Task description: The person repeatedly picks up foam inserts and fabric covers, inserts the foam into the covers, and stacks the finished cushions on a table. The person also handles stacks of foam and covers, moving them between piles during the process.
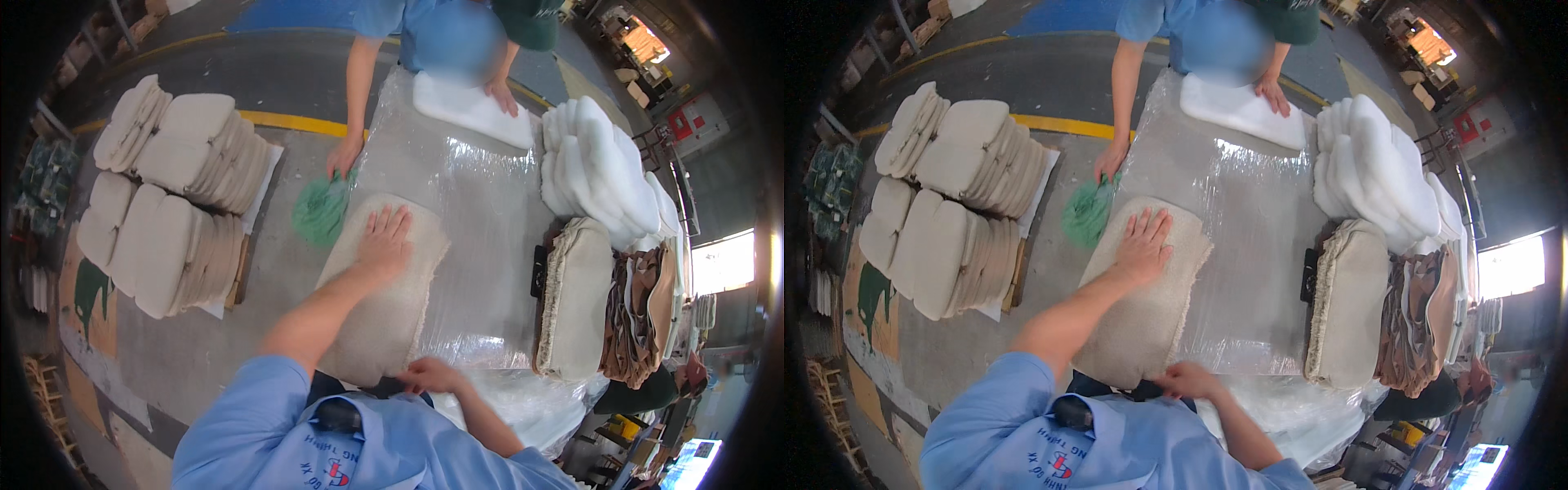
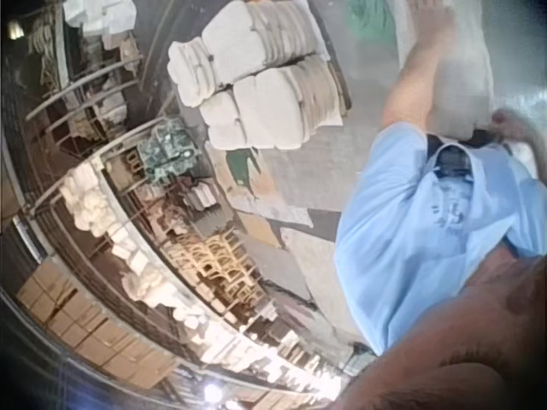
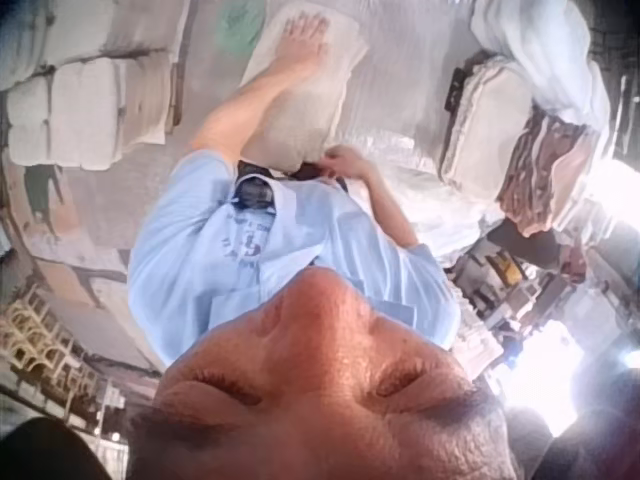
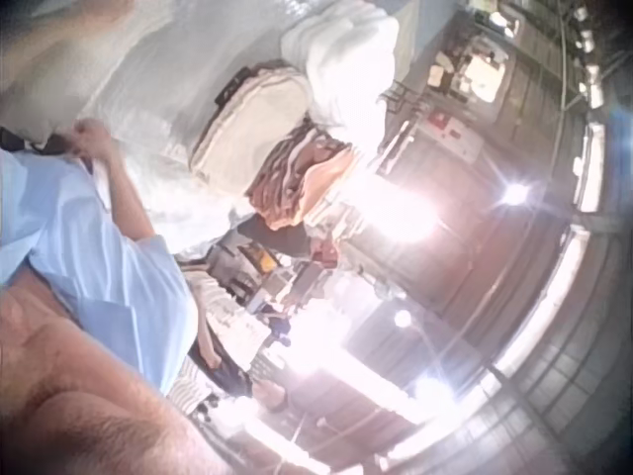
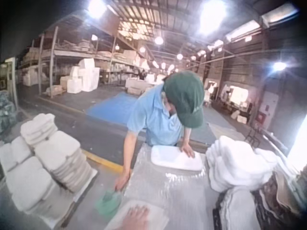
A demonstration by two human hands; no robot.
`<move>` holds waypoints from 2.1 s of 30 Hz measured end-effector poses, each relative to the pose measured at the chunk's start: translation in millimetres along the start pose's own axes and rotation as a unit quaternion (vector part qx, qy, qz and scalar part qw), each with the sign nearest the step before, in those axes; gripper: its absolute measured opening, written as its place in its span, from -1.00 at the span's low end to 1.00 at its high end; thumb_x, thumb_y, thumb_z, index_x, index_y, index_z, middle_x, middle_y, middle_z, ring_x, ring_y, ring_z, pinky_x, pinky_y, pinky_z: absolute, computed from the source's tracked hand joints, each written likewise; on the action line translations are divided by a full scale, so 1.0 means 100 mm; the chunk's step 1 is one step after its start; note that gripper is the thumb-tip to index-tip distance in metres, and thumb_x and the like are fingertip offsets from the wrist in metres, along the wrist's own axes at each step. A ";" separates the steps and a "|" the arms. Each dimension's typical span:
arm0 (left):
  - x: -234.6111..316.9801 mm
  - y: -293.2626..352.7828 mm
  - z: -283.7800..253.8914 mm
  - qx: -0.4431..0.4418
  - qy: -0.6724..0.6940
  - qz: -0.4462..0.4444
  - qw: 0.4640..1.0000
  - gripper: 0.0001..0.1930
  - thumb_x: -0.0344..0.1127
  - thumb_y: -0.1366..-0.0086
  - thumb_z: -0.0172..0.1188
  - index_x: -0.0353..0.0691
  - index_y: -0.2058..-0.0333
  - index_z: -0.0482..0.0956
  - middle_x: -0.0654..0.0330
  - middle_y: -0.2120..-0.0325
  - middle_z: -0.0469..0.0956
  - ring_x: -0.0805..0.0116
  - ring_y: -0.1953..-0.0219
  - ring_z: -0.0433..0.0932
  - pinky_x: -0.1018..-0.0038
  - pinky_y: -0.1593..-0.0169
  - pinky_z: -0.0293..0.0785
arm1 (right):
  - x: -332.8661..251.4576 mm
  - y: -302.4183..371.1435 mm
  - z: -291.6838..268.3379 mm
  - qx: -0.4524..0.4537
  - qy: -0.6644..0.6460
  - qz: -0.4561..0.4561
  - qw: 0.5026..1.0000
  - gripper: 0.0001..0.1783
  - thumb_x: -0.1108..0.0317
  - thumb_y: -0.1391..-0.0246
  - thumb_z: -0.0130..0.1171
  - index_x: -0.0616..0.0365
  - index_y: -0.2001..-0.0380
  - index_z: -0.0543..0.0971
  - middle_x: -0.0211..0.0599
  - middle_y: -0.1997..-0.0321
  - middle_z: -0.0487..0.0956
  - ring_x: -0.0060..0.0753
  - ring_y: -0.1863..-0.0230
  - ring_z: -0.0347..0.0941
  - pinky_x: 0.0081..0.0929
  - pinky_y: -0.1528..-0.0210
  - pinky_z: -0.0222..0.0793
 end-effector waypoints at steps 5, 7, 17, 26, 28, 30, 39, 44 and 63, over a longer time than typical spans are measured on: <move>0.27 0.79 -0.02 0.014 0.053 0.028 0.998 -0.26 0.00 -0.50 0.03 -0.22 -0.52 0.14 0.04 -0.55 0.09 -0.09 -0.58 0.03 -0.07 -0.58 -0.11 | -0.95 -0.26 -1.49 0.482 0.176 -0.325 0.794 -0.58 0.14 -0.43 0.13 0.19 -0.16 0.61 0.13 -0.13 0.66 0.25 -0.19 0.57 0.00 -0.23 0.47; 0.46 1.28 -0.04 0.017 0.085 0.022 0.996 -0.26 -0.02 -0.45 0.10 -0.22 -0.49 0.20 0.02 -0.53 0.15 -0.10 -0.55 0.09 -0.09 -0.56 -0.06 | -1.28 -0.67 -1.99 0.499 0.356 -0.340 0.714 -0.35 0.06 -0.44 0.07 0.32 -0.38 0.40 0.16 -0.47 0.39 0.29 -0.52 0.22 0.20 -0.54 0.05; 0.51 2.87 -0.18 0.168 0.261 -0.484 0.818 -0.15 -0.11 -0.39 0.29 -0.17 -0.52 0.09 -0.39 -0.34 0.15 -0.30 -0.38 0.22 0.01 -0.46 0.12 | -1.25 -1.04 -1.84 0.374 0.495 -0.351 0.701 0.01 -0.13 -0.32 0.13 0.46 -0.51 0.12 0.26 -0.66 0.01 0.31 -0.68 -0.17 0.23 -0.66 -0.32; 0.51 2.85 -0.18 0.186 0.289 -0.481 0.806 -0.15 -0.21 -0.37 0.30 -0.16 -0.53 0.08 -0.27 -0.28 0.27 -0.22 -0.29 0.32 0.03 -0.42 0.20 | -0.99 -0.82 -1.11 0.224 0.523 -0.418 0.708 0.02 -0.24 -0.35 0.02 0.37 -0.55 0.09 0.14 -0.67 0.04 0.19 -0.69 -0.15 0.18 -0.66 -0.31; 0.53 2.88 -0.22 0.172 0.312 -0.491 0.795 -0.16 -0.22 -0.38 0.29 -0.15 -0.53 0.07 -0.24 -0.31 0.28 -0.20 -0.31 0.33 0.03 -0.43 0.20 | -1.13 -0.91 -1.35 0.288 0.527 -0.363 0.713 -0.02 -0.20 -0.36 0.03 0.33 -0.55 0.11 0.12 -0.67 0.06 0.20 -0.69 -0.14 0.21 -0.65 -0.28; 0.47 2.91 -0.05 0.263 0.432 -0.438 0.743 -0.15 -0.17 -0.41 0.31 -0.13 -0.54 0.06 -0.19 -0.34 0.29 -0.12 -0.32 0.38 0.05 -0.40 0.30 | -1.28 -0.97 -1.57 0.399 0.501 -0.313 0.701 -0.04 -0.17 -0.35 0.06 0.29 -0.56 0.12 0.12 -0.66 0.08 0.22 -0.69 -0.13 0.28 -0.64 -0.27; 0.11 3.16 -0.03 0.127 0.842 -0.422 0.312 -0.30 -0.03 -0.36 0.43 -0.20 -0.35 0.40 0.14 -0.09 0.62 0.30 -0.03 0.66 0.30 0.03 0.67 | -0.64 -0.49 0.19 0.046 0.461 -0.556 0.690 -0.37 -0.01 -0.32 0.22 0.18 -0.29 0.52 0.01 -0.49 0.41 0.14 -0.56 0.24 0.36 -0.53 0.01; -0.10 2.80 -0.28 0.087 0.853 -0.337 0.389 -0.38 -0.05 -0.32 0.46 -0.16 -0.26 0.51 0.25 0.06 0.68 0.50 0.15 0.68 0.57 0.33 0.57 | -0.22 -0.61 -1.04 0.258 -0.113 -0.292 0.914 -0.59 0.12 -0.46 0.13 -0.01 -0.26 0.55 -0.32 -0.15 0.70 0.00 -0.26 0.56 -0.03 -0.32 0.41; -2.14 4.38 -1.33 0.305 0.900 -0.238 0.202 -0.44 0.02 -0.57 0.13 -0.11 -0.39 0.31 0.08 -0.23 0.56 0.13 -0.21 0.61 0.07 -0.21 0.64 | -4.16 -2.08 1.76 -0.167 -0.273 -0.177 0.931 -0.24 0.46 -0.15 0.37 0.27 -0.40 0.35 -0.05 -0.31 0.55 -0.04 -0.30 0.52 0.02 -0.28 0.51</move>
Point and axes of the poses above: each hand's wrist, its own y-axis away from the middle knuckle, its own z-axis out of the palm, x = y × z, the point moved 2 cm from there along -y, towards the middle knuckle
